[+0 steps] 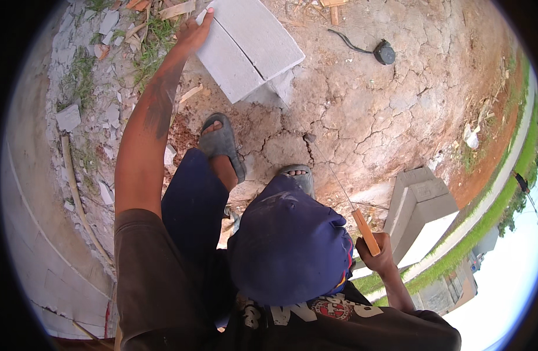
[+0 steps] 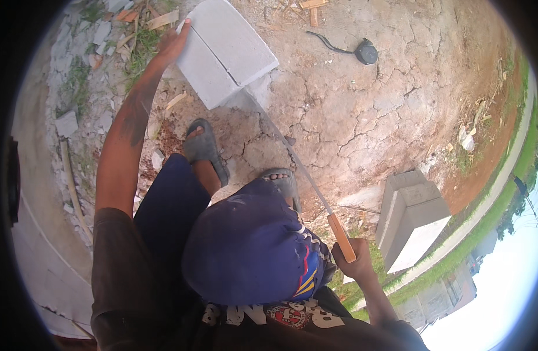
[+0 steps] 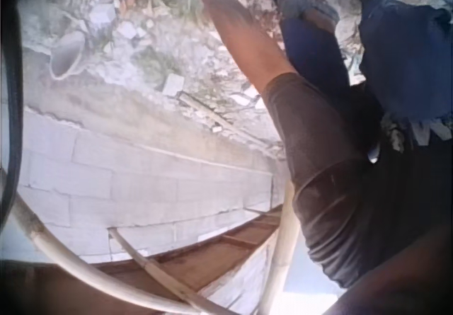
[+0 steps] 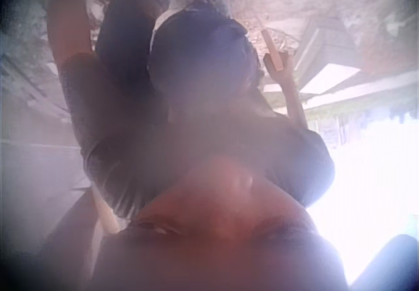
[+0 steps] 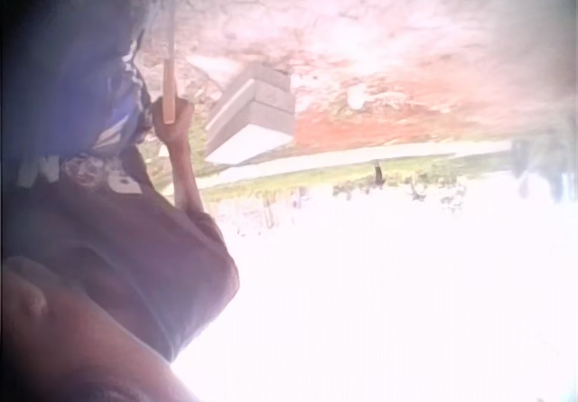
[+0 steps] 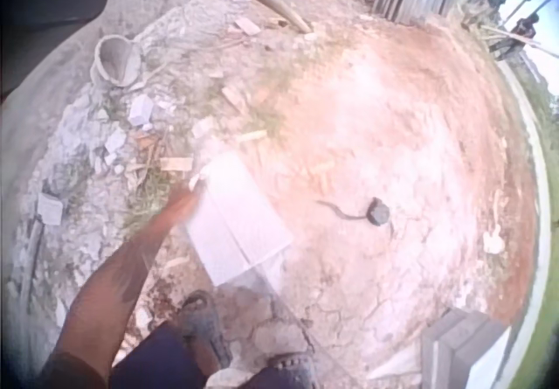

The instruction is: The person measures a white rectangular tile with a tape measure, marks it, and uses a hand saw to cut it into smaller pieces. The person repeats the measuring and cutting process on the resulting pieces.

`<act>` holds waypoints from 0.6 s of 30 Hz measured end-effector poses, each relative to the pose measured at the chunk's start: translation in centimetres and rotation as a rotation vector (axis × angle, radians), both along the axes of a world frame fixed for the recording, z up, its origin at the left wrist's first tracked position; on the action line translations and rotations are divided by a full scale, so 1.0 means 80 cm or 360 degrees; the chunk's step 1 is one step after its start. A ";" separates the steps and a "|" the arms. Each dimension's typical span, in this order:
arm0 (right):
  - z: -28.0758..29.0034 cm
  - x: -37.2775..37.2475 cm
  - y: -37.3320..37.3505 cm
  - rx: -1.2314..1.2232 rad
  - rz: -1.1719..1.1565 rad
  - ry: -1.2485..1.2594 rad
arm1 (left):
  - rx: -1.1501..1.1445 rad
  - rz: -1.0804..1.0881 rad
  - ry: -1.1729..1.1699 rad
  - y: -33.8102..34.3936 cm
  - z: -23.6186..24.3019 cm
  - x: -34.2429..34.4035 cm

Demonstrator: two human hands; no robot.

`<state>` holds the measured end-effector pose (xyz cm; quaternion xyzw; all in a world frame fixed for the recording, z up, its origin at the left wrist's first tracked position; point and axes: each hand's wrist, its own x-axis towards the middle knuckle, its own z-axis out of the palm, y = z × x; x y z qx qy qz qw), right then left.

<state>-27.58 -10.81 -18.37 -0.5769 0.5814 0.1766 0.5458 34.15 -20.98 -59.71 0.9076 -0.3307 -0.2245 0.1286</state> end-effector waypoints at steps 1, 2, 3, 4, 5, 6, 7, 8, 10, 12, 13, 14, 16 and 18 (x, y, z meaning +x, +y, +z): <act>0.014 -0.003 0.004 0.0003 0.0057 0.0088 | 0.0064 -0.0050 0.0090 0.002 -0.004 0.012; 0.023 -0.004 0.005 -0.0015 0.0117 0.0130 | 0.0027 -0.0135 0.0198 0.011 -0.011 0.035; 0.027 -0.007 0.003 -0.0034 0.0180 0.0142 | -0.0002 -0.0218 0.0275 0.028 -0.020 0.063; 0.043 -0.014 0.008 -0.0115 0.0195 0.0145 | -0.0031 -0.0290 0.0422 0.021 -0.017 0.066; 0.058 -0.022 0.014 -0.0204 0.0221 0.0155 | -0.0059 -0.0358 0.0576 0.012 -0.011 0.067; 0.071 -0.030 0.026 -0.0325 0.0180 0.0242 | -0.0106 -0.0413 0.0783 -0.007 0.006 0.027; 0.079 -0.039 0.037 -0.0436 0.0156 0.0288 | -0.0138 -0.0451 0.0952 -0.010 0.030 0.000; 0.078 -0.046 0.041 -0.0522 0.0163 0.0288 | -0.0205 -0.0417 0.0865 0.006 0.049 -0.005; 0.044 -0.063 0.049 -0.0654 0.0100 0.0102 | -0.0358 -0.0356 0.0682 0.027 0.075 -0.009; -0.016 -0.077 0.049 -0.0811 -0.0016 -0.0062 | -0.0399 -0.0213 0.0706 0.048 0.098 -0.017; -0.033 -0.058 0.043 -0.0855 -0.0187 -0.0130 | -0.0406 -0.0157 0.0733 0.060 0.107 -0.023; -0.050 -0.027 0.030 -0.0876 -0.0358 -0.0200 | -0.0328 -0.0121 0.0700 0.078 0.117 -0.026; -0.061 -0.012 0.023 -0.0879 -0.0418 -0.0144 | -0.0197 -0.0035 0.0655 0.101 0.129 -0.034; -0.078 -0.022 0.006 -0.0849 -0.0188 0.0015 | -0.0183 0.0037 0.0649 0.119 0.133 -0.018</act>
